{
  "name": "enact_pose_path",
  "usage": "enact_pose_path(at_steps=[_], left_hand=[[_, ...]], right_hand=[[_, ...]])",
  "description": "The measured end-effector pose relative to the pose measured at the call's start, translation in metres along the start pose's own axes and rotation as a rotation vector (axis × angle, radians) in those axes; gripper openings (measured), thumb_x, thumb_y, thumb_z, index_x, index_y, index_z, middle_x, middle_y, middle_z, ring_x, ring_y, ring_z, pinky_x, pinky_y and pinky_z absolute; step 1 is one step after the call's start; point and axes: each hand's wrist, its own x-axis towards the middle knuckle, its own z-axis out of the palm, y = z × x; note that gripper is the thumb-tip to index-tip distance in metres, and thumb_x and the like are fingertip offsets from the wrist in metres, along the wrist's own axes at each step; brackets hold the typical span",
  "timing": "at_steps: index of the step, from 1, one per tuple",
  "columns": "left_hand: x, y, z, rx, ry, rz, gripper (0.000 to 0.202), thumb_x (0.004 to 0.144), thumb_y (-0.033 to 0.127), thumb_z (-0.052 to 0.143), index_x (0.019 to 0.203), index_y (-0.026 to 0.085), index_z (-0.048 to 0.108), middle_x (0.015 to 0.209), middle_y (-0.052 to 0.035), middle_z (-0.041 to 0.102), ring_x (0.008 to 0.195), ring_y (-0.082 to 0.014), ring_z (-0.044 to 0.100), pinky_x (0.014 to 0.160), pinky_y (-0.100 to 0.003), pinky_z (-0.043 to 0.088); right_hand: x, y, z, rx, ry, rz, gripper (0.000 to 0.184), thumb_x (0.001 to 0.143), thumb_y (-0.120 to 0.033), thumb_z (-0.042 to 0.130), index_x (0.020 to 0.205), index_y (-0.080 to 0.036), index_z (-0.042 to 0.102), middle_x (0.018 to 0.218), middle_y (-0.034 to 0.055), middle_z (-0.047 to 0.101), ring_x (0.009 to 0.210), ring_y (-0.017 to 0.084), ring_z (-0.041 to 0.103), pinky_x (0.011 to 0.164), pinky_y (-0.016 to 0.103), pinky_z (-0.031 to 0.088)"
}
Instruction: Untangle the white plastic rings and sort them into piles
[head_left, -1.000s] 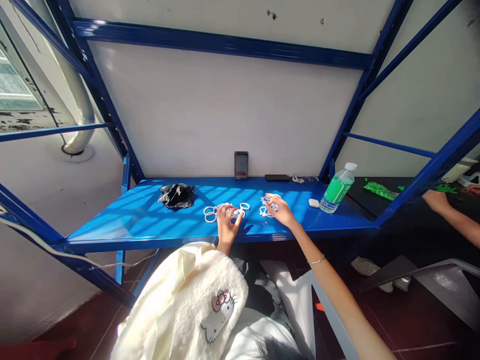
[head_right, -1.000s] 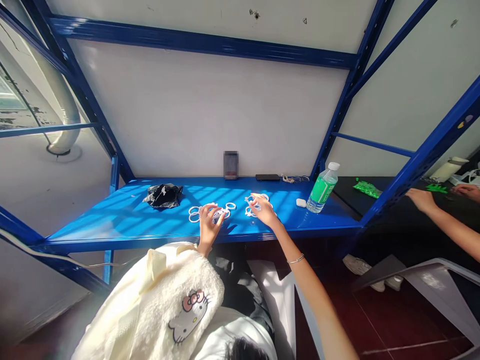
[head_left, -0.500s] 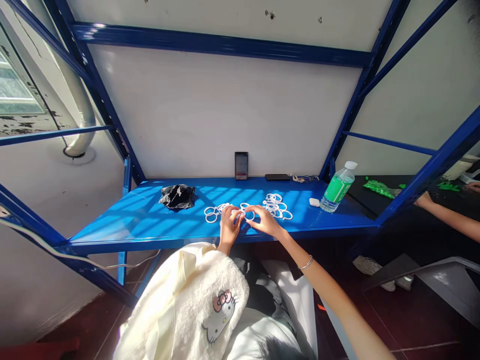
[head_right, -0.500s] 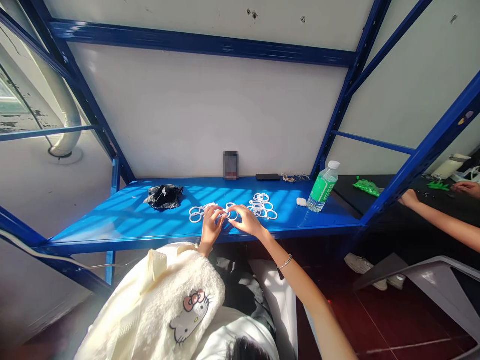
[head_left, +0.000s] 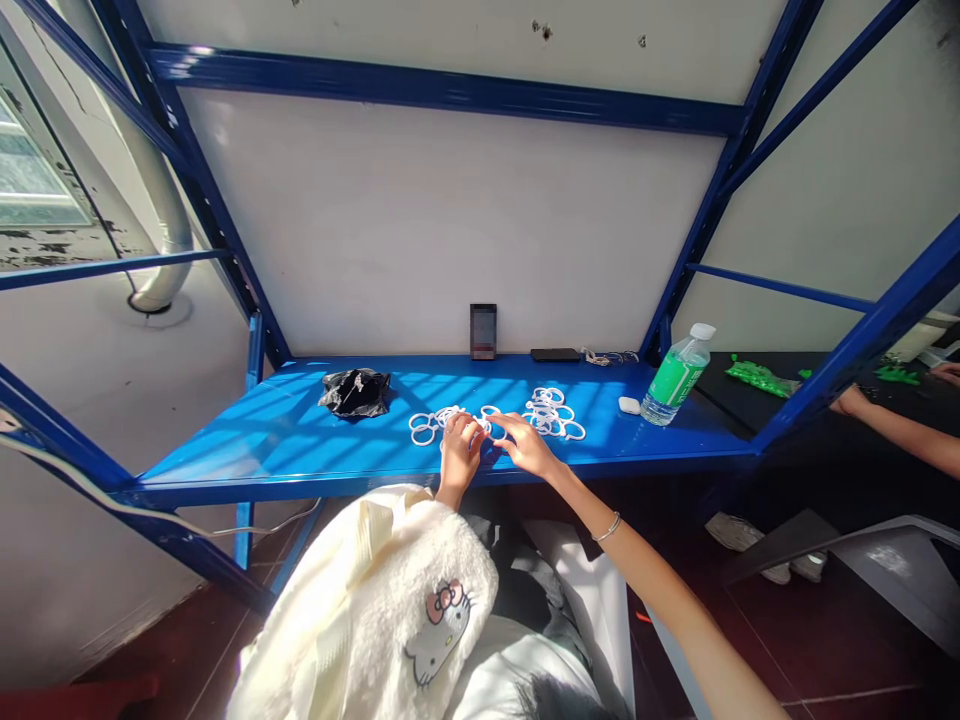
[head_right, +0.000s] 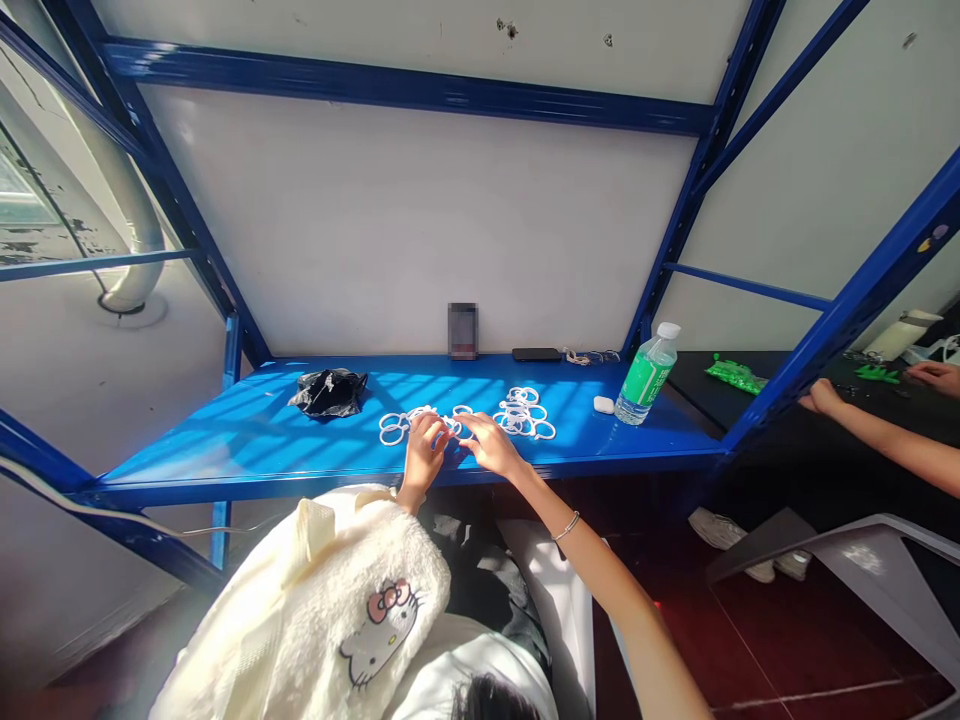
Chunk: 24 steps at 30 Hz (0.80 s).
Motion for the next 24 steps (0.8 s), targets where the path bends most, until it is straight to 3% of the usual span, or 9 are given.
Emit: enact_pose_path(at_steps=[12, 20, 24], left_hand=[[0.001, 0.002, -0.003, -0.052, -0.041, -0.019, 0.019, 0.096, 0.024, 0.05, 0.078, 0.023, 0.056, 0.084, -0.0049, 0.062, 0.1, -0.0256, 0.057, 0.089, -0.041, 0.049], [0.001, 0.0, -0.001, 0.042, 0.023, -0.05, 0.021, 0.099, 0.029, 0.05, 0.084, 0.022, 0.063, 0.091, -0.0069, 0.064, 0.093, -0.0245, 0.059, 0.084, -0.041, 0.051], [-0.001, -0.004, 0.001, 0.094, 0.071, -0.077, 0.021, 0.099, 0.03, 0.05, 0.086, 0.022, 0.064, 0.094, -0.0077, 0.064, 0.097, -0.0256, 0.059, 0.086, -0.042, 0.05]], right_hand=[[0.0, -0.001, 0.001, -0.057, 0.005, -0.002, 0.048, 0.094, -0.016, 0.061, 0.14, -0.025, 0.058, 0.131, 0.012, 0.067, 0.12, 0.029, 0.062, 0.102, 0.049, 0.051], [0.003, -0.005, -0.015, -0.115, 0.015, -0.027, 0.047, 0.098, -0.032, 0.06, 0.144, -0.024, 0.052, 0.135, 0.0123, 0.063, 0.124, 0.029, 0.059, 0.105, 0.05, 0.049], [0.002, 0.015, -0.033, -0.212, 0.109, 0.129, 0.041, 0.101, -0.033, 0.049, 0.141, -0.024, 0.053, 0.137, 0.0123, 0.062, 0.129, 0.031, 0.055, 0.108, 0.053, 0.047]])
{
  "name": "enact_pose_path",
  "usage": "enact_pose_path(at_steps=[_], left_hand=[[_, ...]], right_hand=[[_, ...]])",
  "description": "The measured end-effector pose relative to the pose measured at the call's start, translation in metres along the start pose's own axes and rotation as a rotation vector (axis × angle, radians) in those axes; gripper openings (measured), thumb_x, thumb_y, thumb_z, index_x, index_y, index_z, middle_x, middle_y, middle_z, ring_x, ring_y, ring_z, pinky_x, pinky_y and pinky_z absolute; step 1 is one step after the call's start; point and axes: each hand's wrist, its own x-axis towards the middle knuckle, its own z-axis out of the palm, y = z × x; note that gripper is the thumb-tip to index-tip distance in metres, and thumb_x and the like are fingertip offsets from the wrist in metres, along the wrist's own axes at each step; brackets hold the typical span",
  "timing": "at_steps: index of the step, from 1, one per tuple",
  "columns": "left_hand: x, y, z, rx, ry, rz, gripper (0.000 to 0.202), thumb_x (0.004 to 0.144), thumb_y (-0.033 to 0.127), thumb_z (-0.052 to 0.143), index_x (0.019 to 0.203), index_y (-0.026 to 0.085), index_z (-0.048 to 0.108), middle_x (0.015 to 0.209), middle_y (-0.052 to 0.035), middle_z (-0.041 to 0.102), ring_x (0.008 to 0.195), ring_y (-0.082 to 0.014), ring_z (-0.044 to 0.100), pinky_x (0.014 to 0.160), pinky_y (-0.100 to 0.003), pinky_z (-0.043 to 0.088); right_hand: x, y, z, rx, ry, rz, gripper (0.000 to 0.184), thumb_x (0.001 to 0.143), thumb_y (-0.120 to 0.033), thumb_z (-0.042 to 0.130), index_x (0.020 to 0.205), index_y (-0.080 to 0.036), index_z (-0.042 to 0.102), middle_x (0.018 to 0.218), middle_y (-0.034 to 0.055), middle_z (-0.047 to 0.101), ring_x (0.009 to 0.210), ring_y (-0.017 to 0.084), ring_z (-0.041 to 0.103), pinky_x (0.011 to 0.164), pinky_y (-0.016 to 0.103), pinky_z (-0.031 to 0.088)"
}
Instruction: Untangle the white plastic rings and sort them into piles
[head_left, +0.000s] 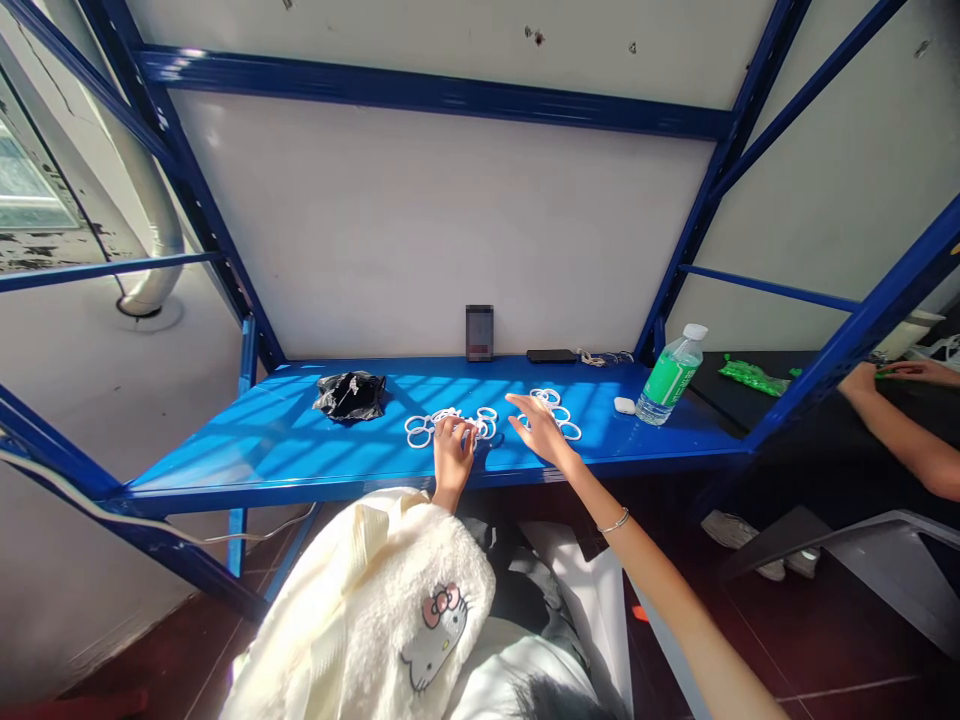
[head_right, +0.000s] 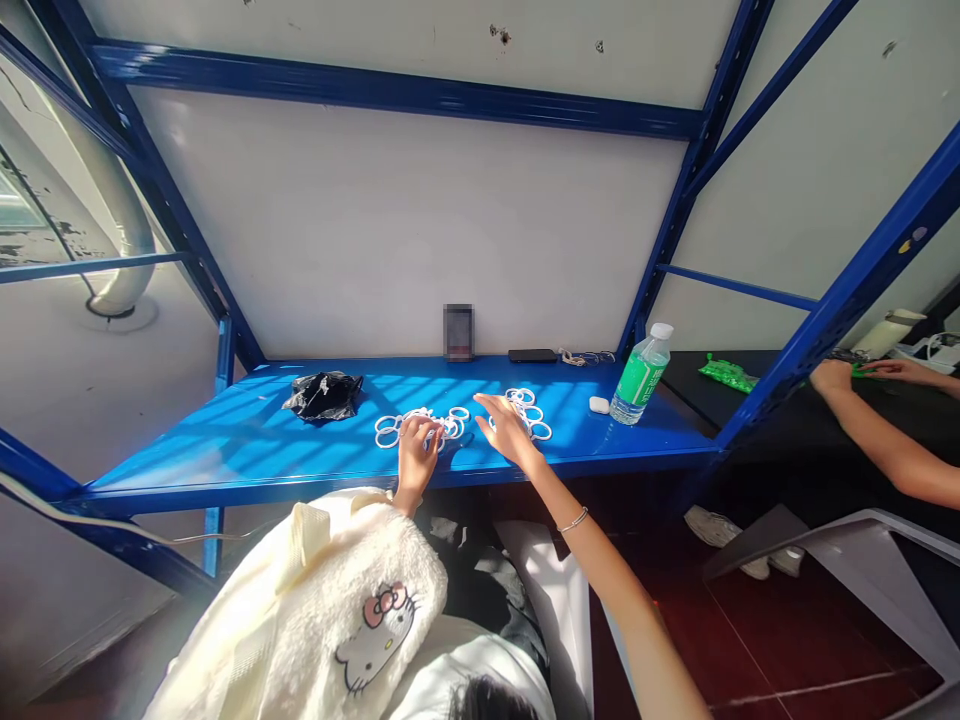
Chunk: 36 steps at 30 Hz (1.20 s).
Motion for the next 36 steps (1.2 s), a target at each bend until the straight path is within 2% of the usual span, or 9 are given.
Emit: enact_pose_path(at_steps=[4, 9, 14, 17, 20, 26, 31, 33, 36], left_hand=[[-0.003, -0.003, 0.003, 0.047, 0.063, -0.041, 0.02, 0.098, 0.033, 0.053, 0.087, 0.022, 0.065, 0.097, -0.0082, 0.065, 0.099, -0.0265, 0.058, 0.085, -0.044, 0.049], [-0.005, -0.005, 0.005, 0.073, 0.084, -0.1, 0.021, 0.099, 0.033, 0.052, 0.086, 0.023, 0.065, 0.097, -0.0077, 0.065, 0.102, -0.0272, 0.056, 0.082, -0.043, 0.047], [-0.007, -0.006, 0.007, 0.099, 0.072, -0.127, 0.017, 0.096, 0.03, 0.056, 0.087, 0.022, 0.067, 0.101, -0.009, 0.066, 0.103, -0.0294, 0.056, 0.08, -0.043, 0.045], [-0.007, -0.007, 0.008, 0.1, 0.057, -0.146, 0.015, 0.095, 0.03, 0.057, 0.088, 0.021, 0.067, 0.103, -0.0098, 0.066, 0.104, -0.0305, 0.056, 0.083, -0.044, 0.044], [-0.007, -0.007, 0.008, 0.089, 0.053, -0.152, 0.017, 0.095, 0.033, 0.057, 0.089, 0.021, 0.067, 0.104, -0.0102, 0.065, 0.105, -0.0308, 0.056, 0.085, -0.045, 0.043], [-0.007, -0.006, 0.007, 0.065, 0.021, -0.148, 0.018, 0.094, 0.036, 0.057, 0.094, 0.021, 0.068, 0.108, -0.0107, 0.065, 0.11, -0.0321, 0.056, 0.088, -0.047, 0.044], [-0.007, -0.006, 0.007, 0.064, 0.017, -0.119, 0.018, 0.095, 0.035, 0.057, 0.095, 0.021, 0.069, 0.106, -0.0113, 0.065, 0.109, -0.0323, 0.057, 0.089, -0.048, 0.046], [-0.006, -0.005, 0.007, 0.065, 0.016, -0.101, 0.017, 0.094, 0.035, 0.058, 0.094, 0.021, 0.069, 0.105, -0.0111, 0.066, 0.107, -0.0317, 0.058, 0.09, -0.048, 0.047], [-0.006, -0.004, 0.007, 0.069, 0.011, -0.087, 0.016, 0.094, 0.033, 0.058, 0.095, 0.021, 0.069, 0.105, -0.011, 0.066, 0.107, -0.0316, 0.059, 0.091, -0.049, 0.047]], right_hand=[[0.0, 0.043, -0.014, -0.133, 0.024, 0.266, 0.041, 0.099, -0.025, 0.04, 0.135, -0.02, 0.059, 0.137, 0.0127, 0.062, 0.132, 0.033, 0.051, 0.11, 0.056, 0.044], [-0.011, 0.085, -0.026, -0.181, 0.019, 0.337, 0.038, 0.091, -0.018, 0.044, 0.117, -0.02, 0.071, 0.121, 0.0163, 0.07, 0.121, 0.038, 0.056, 0.1, 0.061, 0.048], [-0.017, 0.096, -0.027, -0.205, 0.005, 0.357, 0.026, 0.088, -0.022, 0.051, 0.098, -0.021, 0.075, 0.106, 0.0178, 0.072, 0.111, 0.041, 0.06, 0.092, 0.063, 0.048], [-0.017, 0.094, -0.027, -0.21, 0.012, 0.367, 0.024, 0.091, -0.029, 0.052, 0.088, -0.02, 0.073, 0.098, 0.0177, 0.071, 0.107, 0.04, 0.06, 0.091, 0.063, 0.047], [-0.015, 0.091, -0.028, -0.207, 0.041, 0.372, 0.031, 0.095, -0.037, 0.049, 0.08, -0.02, 0.069, 0.094, 0.0168, 0.07, 0.104, 0.038, 0.06, 0.092, 0.061, 0.047], [-0.007, 0.072, -0.026, -0.134, 0.083, 0.315, 0.028, 0.096, -0.041, 0.049, 0.083, -0.022, 0.064, 0.108, 0.0132, 0.068, 0.11, 0.031, 0.06, 0.098, 0.052, 0.05], [-0.002, 0.036, -0.012, 0.083, -0.088, 0.224, 0.023, 0.091, -0.041, 0.059, 0.082, -0.021, 0.065, 0.138, 0.0114, 0.058, 0.124, 0.03, 0.058, 0.096, 0.047, 0.054], [-0.002, 0.02, -0.007, 0.153, -0.151, 0.173, 0.019, 0.091, -0.038, 0.06, 0.085, -0.021, 0.066, 0.142, 0.0118, 0.056, 0.129, 0.031, 0.055, 0.098, 0.049, 0.053], [-0.004, 0.002, -0.002, 0.182, -0.168, 0.093, 0.015, 0.094, -0.034, 0.058, 0.091, -0.021, 0.065, 0.137, 0.0114, 0.06, 0.132, 0.029, 0.054, 0.107, 0.05, 0.048]])
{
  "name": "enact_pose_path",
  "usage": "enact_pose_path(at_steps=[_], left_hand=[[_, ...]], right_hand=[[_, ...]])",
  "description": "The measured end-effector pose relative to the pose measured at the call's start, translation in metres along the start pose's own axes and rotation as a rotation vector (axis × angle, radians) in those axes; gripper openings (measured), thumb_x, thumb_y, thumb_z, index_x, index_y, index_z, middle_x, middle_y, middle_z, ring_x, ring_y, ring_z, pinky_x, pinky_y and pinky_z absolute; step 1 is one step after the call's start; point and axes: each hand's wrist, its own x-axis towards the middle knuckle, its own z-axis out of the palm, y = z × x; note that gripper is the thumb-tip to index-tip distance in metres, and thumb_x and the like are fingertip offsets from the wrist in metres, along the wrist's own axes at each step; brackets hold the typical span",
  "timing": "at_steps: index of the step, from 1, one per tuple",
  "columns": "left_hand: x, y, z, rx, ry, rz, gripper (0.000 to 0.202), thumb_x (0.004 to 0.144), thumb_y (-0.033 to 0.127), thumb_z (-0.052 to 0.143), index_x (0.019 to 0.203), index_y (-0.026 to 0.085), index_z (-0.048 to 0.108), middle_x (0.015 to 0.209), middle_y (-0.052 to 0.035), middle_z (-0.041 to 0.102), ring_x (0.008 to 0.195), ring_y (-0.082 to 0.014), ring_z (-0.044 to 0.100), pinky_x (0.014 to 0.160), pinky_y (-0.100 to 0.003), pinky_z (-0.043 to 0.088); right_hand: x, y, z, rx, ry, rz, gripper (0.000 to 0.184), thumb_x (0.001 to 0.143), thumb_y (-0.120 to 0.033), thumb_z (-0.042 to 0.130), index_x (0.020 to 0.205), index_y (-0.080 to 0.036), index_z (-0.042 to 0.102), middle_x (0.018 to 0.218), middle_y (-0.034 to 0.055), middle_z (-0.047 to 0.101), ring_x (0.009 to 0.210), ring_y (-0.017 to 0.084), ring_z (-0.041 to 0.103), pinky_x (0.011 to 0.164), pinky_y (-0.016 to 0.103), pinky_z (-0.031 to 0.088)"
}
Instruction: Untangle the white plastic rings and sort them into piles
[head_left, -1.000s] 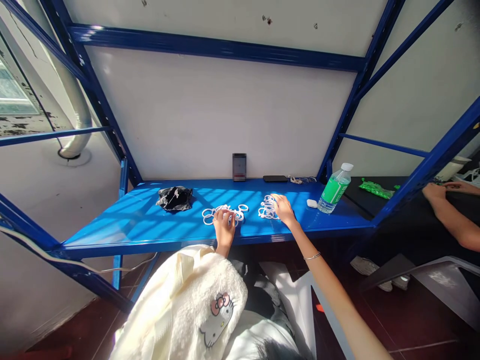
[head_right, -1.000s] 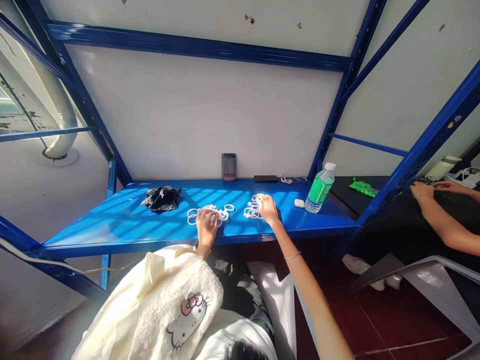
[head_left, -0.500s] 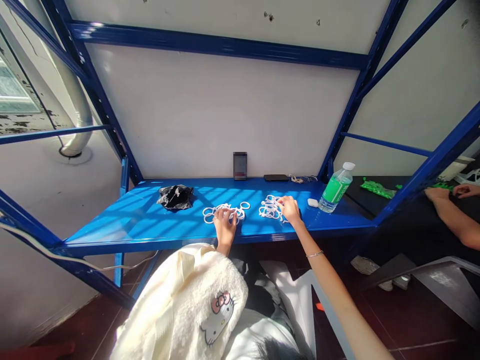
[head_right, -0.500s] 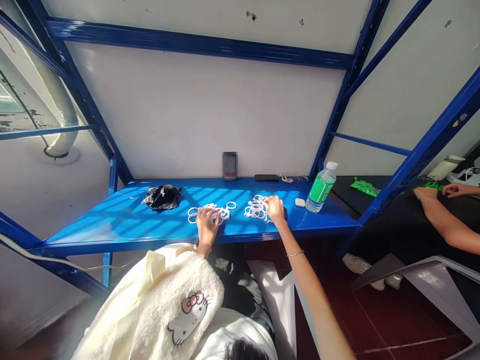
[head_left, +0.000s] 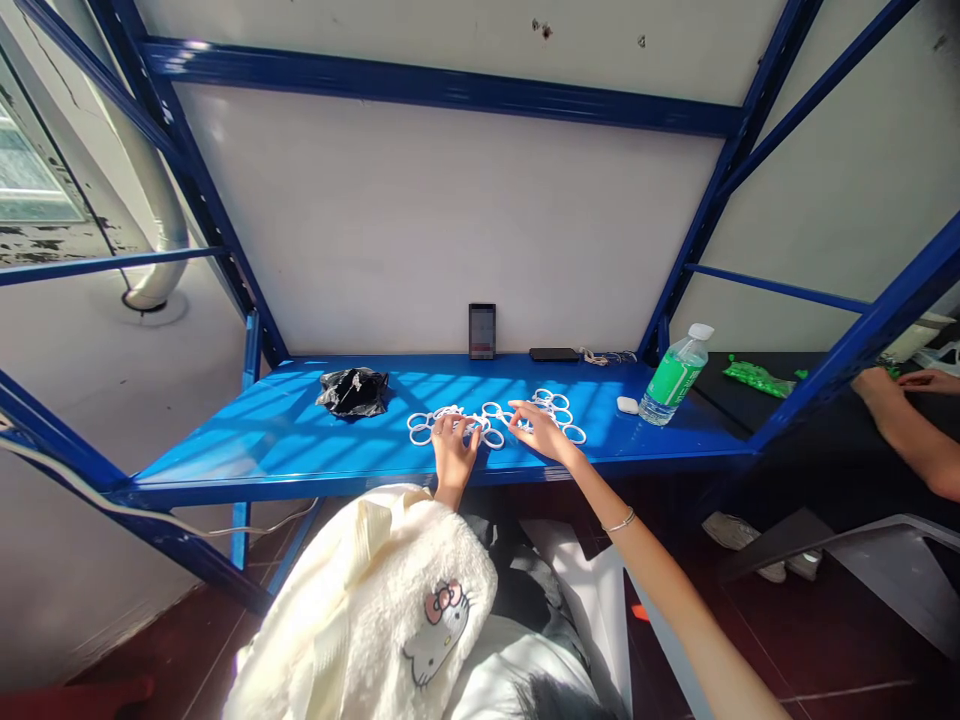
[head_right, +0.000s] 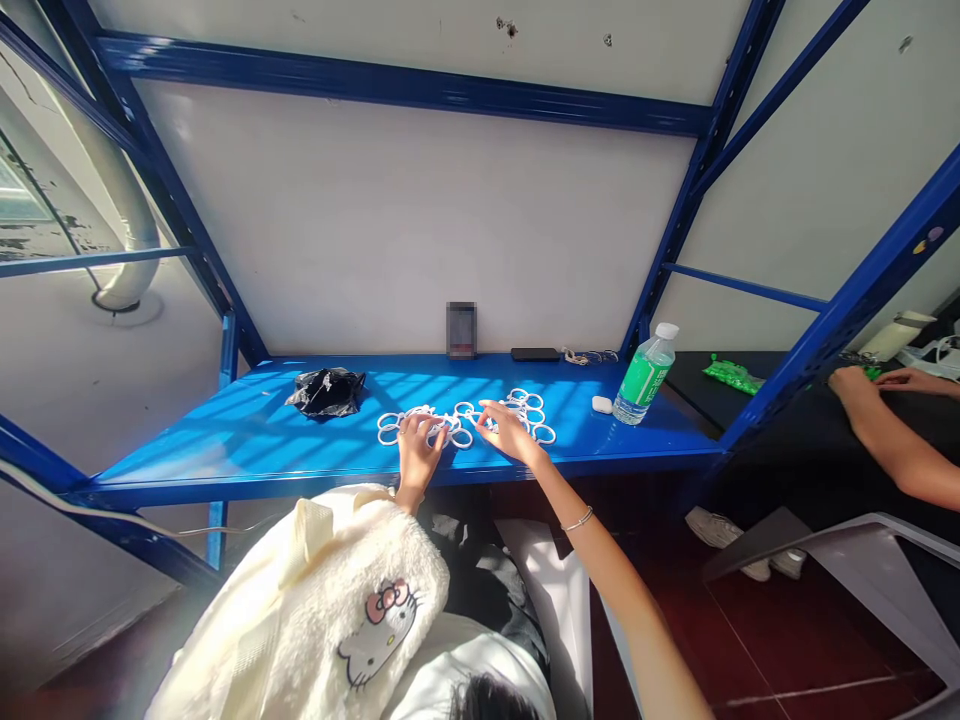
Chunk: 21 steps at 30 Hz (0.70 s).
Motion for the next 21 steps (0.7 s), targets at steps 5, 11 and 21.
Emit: enact_pose_path(at_steps=[5, 11, 21], left_hand=[[0.002, 0.004, -0.003, -0.01, -0.021, 0.038, 0.018, 0.095, 0.033, 0.058, 0.098, 0.021, 0.071, 0.104, -0.0118, 0.065, 0.108, -0.0316, 0.059, 0.091, -0.049, 0.048], [0.005, 0.008, -0.005, -0.001, -0.058, 0.099, 0.024, 0.096, 0.032, 0.055, 0.113, 0.023, 0.069, 0.104, -0.0113, 0.066, 0.105, -0.03, 0.06, 0.09, -0.047, 0.05], [0.004, 0.005, 0.0, 0.003, -0.102, 0.147, 0.025, 0.096, 0.027, 0.055, 0.117, 0.028, 0.068, 0.106, -0.0104, 0.068, 0.105, -0.0316, 0.059, 0.088, -0.049, 0.049]], right_hand=[[-0.001, -0.009, 0.008, 0.017, -0.001, -0.044, 0.015, 0.098, -0.033, 0.054, 0.095, -0.021, 0.064, 0.121, 0.0126, 0.069, 0.127, 0.03, 0.059, 0.107, 0.051, 0.048], [-0.001, -0.006, 0.021, -0.009, 0.0, -0.08, 0.016, 0.099, -0.034, 0.054, 0.093, -0.022, 0.063, 0.126, 0.0125, 0.066, 0.125, 0.03, 0.059, 0.104, 0.05, 0.05], [-0.003, -0.006, 0.024, -0.038, 0.025, -0.178, 0.038, 0.098, -0.027, 0.056, 0.136, -0.025, 0.051, 0.132, 0.0121, 0.06, 0.126, 0.029, 0.055, 0.106, 0.05, 0.049]])
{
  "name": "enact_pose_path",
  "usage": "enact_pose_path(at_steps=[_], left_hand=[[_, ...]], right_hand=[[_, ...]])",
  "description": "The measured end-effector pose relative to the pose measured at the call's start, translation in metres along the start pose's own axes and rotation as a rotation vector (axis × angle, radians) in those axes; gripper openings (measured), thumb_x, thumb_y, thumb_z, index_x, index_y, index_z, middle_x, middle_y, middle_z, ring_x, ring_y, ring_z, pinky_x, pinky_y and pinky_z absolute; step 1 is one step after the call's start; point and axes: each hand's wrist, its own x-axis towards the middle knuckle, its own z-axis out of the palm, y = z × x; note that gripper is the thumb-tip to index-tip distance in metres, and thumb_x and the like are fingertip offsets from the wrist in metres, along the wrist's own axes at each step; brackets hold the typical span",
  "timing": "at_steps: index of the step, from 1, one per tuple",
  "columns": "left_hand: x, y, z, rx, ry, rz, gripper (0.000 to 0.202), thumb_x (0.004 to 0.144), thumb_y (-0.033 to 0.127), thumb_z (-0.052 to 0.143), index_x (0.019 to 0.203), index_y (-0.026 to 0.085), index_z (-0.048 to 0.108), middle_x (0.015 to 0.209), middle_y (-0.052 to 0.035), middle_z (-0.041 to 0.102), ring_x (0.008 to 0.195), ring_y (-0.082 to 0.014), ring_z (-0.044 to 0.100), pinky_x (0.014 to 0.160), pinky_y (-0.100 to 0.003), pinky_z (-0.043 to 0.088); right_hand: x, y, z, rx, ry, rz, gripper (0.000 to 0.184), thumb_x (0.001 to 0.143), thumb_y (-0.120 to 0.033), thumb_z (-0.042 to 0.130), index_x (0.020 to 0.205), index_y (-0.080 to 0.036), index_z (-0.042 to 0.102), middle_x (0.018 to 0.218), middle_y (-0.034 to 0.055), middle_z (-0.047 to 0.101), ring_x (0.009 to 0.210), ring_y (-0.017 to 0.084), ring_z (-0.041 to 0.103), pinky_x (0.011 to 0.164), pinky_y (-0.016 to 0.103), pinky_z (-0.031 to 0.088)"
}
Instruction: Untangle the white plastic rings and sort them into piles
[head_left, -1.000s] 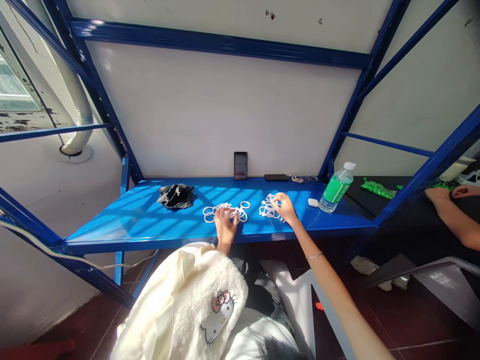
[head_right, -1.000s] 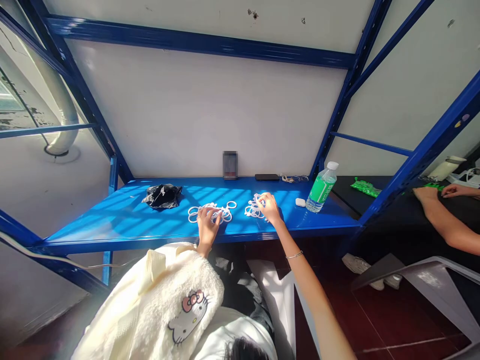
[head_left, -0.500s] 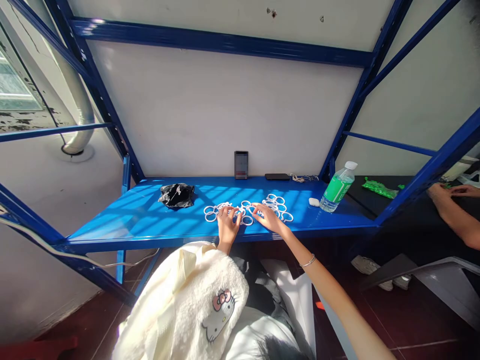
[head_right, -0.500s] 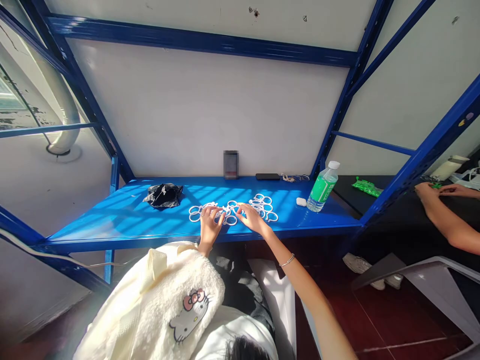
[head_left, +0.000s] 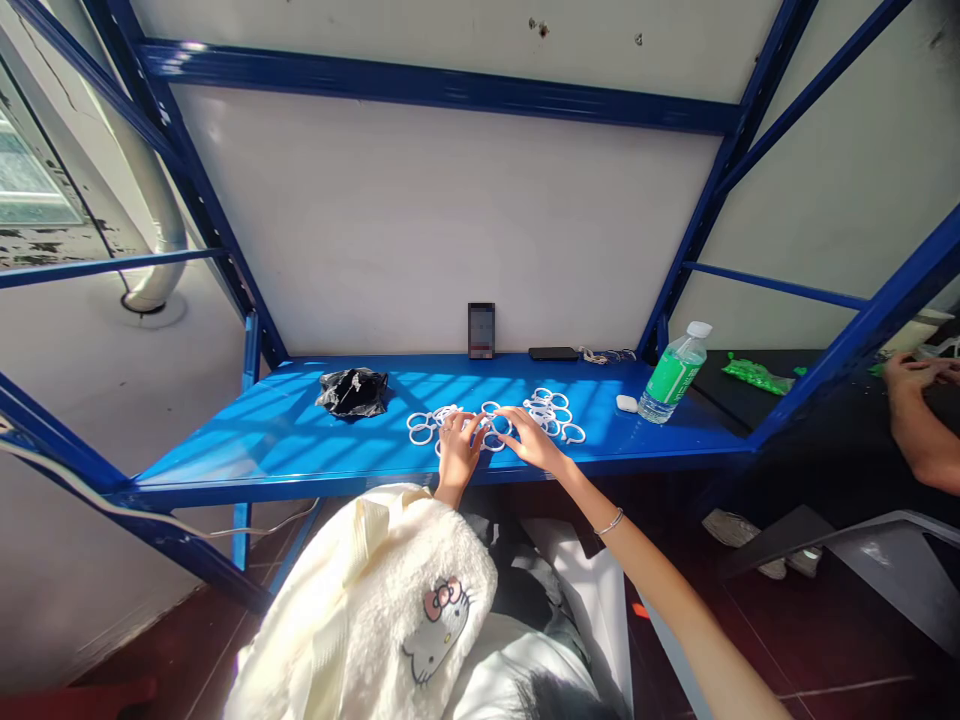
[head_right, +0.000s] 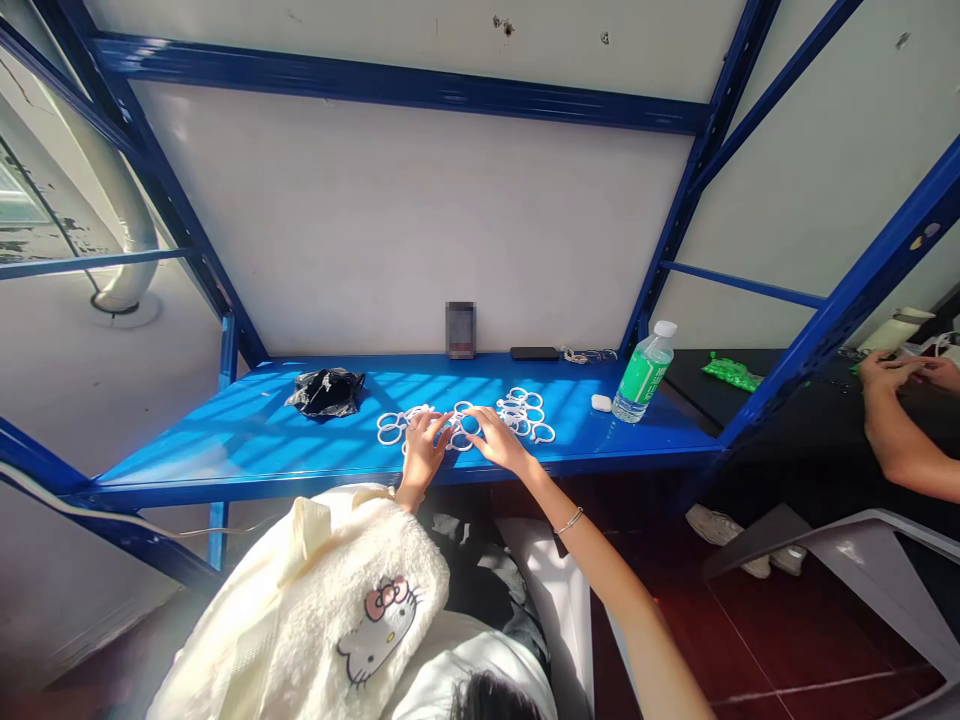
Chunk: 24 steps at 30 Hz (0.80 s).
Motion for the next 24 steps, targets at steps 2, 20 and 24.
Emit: enact_pose_path(at_steps=[2, 20, 24], left_hand=[[0.0, -0.001, 0.004, 0.01, -0.001, 0.028, 0.024, 0.096, 0.026, 0.056, 0.117, 0.028, 0.067, 0.107, -0.0102, 0.068, 0.106, -0.0318, 0.059, 0.09, -0.05, 0.049], [0.016, 0.003, 0.011, -0.015, -0.13, 0.021, 0.014, 0.095, 0.015, 0.05, 0.087, 0.021, 0.06, 0.09, -0.0067, 0.068, 0.095, -0.025, 0.06, 0.079, -0.037, 0.045], [0.017, 0.004, 0.009, -0.029, -0.137, 0.041, 0.015, 0.092, 0.011, 0.051, 0.084, 0.022, 0.058, 0.088, -0.0058, 0.069, 0.094, -0.0249, 0.061, 0.078, -0.036, 0.046]], right_hand=[[0.0, 0.0, 0.001, -0.012, 0.001, 0.009, 0.044, 0.098, -0.025, 0.055, 0.141, -0.027, 0.047, 0.135, 0.0118, 0.059, 0.128, 0.029, 0.054, 0.107, 0.05, 0.048], [-0.001, 0.002, 0.004, -0.011, 0.02, -0.042, 0.048, 0.097, -0.019, 0.054, 0.144, -0.026, 0.047, 0.132, 0.0127, 0.061, 0.123, 0.03, 0.056, 0.103, 0.053, 0.051], [-0.001, 0.003, 0.004, 0.012, 0.013, -0.02, 0.046, 0.098, -0.027, 0.057, 0.143, -0.026, 0.048, 0.134, 0.0127, 0.061, 0.124, 0.03, 0.058, 0.103, 0.052, 0.052]])
